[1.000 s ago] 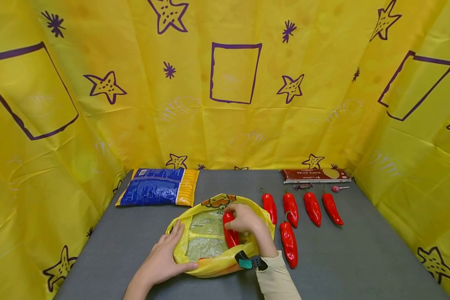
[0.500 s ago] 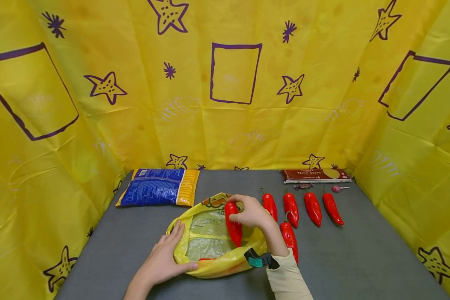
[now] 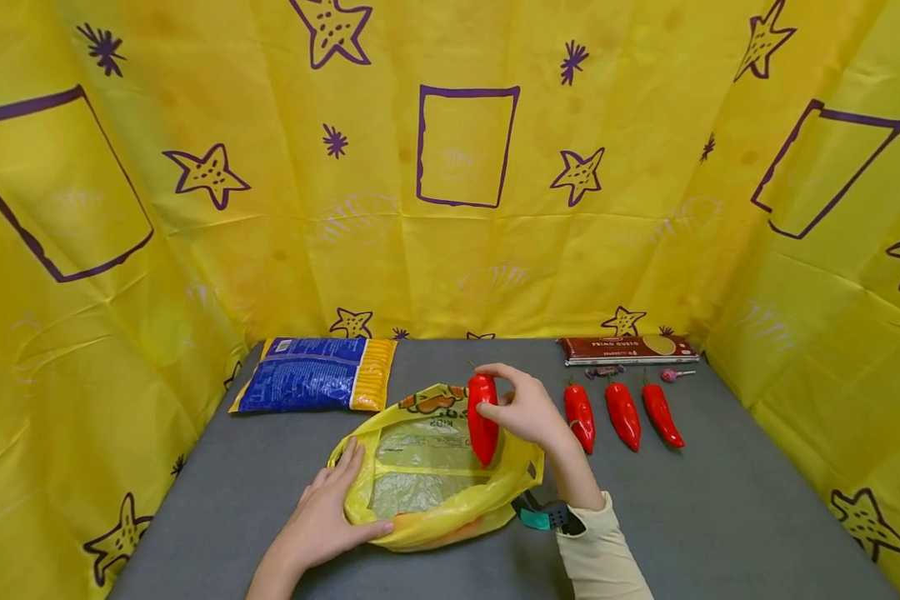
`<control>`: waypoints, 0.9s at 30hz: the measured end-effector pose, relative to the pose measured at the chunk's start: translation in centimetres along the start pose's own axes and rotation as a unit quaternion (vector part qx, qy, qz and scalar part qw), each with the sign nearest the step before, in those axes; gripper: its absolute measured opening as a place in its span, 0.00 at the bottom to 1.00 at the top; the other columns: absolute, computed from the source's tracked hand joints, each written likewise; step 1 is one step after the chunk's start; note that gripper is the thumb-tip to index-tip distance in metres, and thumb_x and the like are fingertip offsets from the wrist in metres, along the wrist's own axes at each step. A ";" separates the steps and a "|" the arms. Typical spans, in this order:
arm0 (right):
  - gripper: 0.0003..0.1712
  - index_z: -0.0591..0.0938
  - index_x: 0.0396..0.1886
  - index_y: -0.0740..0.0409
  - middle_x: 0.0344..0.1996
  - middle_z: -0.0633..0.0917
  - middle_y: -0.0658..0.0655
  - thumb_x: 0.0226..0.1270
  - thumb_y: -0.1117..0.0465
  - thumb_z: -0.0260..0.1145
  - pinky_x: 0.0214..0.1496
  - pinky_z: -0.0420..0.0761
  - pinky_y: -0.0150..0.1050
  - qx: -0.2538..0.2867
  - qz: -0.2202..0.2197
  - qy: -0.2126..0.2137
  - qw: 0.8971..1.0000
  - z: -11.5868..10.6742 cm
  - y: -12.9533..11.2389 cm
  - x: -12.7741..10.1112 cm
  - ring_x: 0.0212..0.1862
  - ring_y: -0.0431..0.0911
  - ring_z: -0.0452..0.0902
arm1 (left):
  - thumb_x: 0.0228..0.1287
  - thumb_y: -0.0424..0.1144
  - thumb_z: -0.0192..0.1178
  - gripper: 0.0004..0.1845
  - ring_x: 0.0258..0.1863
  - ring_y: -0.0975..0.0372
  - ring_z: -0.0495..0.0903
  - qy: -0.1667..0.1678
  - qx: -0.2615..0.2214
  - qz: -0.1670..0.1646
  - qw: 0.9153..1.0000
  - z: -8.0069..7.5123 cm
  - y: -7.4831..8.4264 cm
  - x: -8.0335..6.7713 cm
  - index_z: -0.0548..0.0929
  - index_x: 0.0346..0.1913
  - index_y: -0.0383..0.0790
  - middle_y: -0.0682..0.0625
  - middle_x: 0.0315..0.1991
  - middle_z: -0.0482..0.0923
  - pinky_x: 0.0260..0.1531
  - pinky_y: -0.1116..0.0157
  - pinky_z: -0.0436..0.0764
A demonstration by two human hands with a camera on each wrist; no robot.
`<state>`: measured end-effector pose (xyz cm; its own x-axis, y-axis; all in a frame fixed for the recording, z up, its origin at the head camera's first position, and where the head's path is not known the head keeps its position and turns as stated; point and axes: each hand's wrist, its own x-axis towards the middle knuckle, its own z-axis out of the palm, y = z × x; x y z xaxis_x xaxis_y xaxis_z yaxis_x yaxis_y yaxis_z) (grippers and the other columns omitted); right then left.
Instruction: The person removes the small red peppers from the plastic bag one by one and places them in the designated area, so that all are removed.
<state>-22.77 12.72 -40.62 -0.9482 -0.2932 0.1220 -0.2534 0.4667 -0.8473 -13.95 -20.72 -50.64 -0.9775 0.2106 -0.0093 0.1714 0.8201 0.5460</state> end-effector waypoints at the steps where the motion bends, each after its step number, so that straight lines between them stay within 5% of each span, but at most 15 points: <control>1: 0.31 0.81 0.70 0.50 0.33 0.89 0.54 0.66 0.63 0.73 0.23 0.68 0.37 -0.001 -0.003 0.005 1.000 -0.3 0.0 -0.1 0.19 0.44 0.69 | 0.47 0.77 0.73 0.72 0.74 0.41 0.65 0.000 0.000 0.000 1.000 0.0 0.0 0.0 0.52 0.86 0.40 0.44 0.87 0.45 0.69 0.31 0.65; 10: 0.31 0.80 0.71 0.53 0.64 0.83 0.65 0.67 0.63 0.73 0.30 0.81 0.40 0.007 0.005 0.034 0.999 -3.1 2.0 -1.0 0.30 0.48 0.81 | 0.47 0.78 0.72 0.72 0.74 0.42 0.64 -0.014 0.002 -0.008 1.000 -0.3 -0.1 0.2 0.51 0.86 0.41 0.44 0.87 0.44 0.69 0.33 0.65; 22: 0.31 0.77 0.71 0.60 0.63 0.80 0.73 0.70 0.64 0.71 0.39 0.89 0.44 0.040 0.056 0.077 0.995 -8.1 6.3 -4.7 0.39 0.50 0.87 | 0.48 0.77 0.73 0.71 0.75 0.41 0.64 -0.008 0.002 -0.001 1.000 -0.2 -0.4 0.1 0.52 0.86 0.41 0.43 0.87 0.45 0.69 0.32 0.65; 27: 0.32 0.76 0.73 0.61 0.62 0.79 0.71 0.70 0.64 0.72 0.37 0.88 0.41 0.031 0.065 0.077 0.994 -10.1 8.0 -6.7 0.32 0.49 0.83 | 0.48 0.78 0.73 0.72 0.74 0.42 0.65 -0.006 0.003 -0.002 1.000 -0.2 -0.4 0.1 0.52 0.86 0.41 0.44 0.87 0.45 0.68 0.33 0.66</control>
<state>-20.42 26.85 -42.98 -0.9916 -0.1000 0.0823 -0.1181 0.4384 -0.8910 -14.16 -21.13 -50.70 -0.9766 0.2140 -0.0222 0.1683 0.8239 0.5412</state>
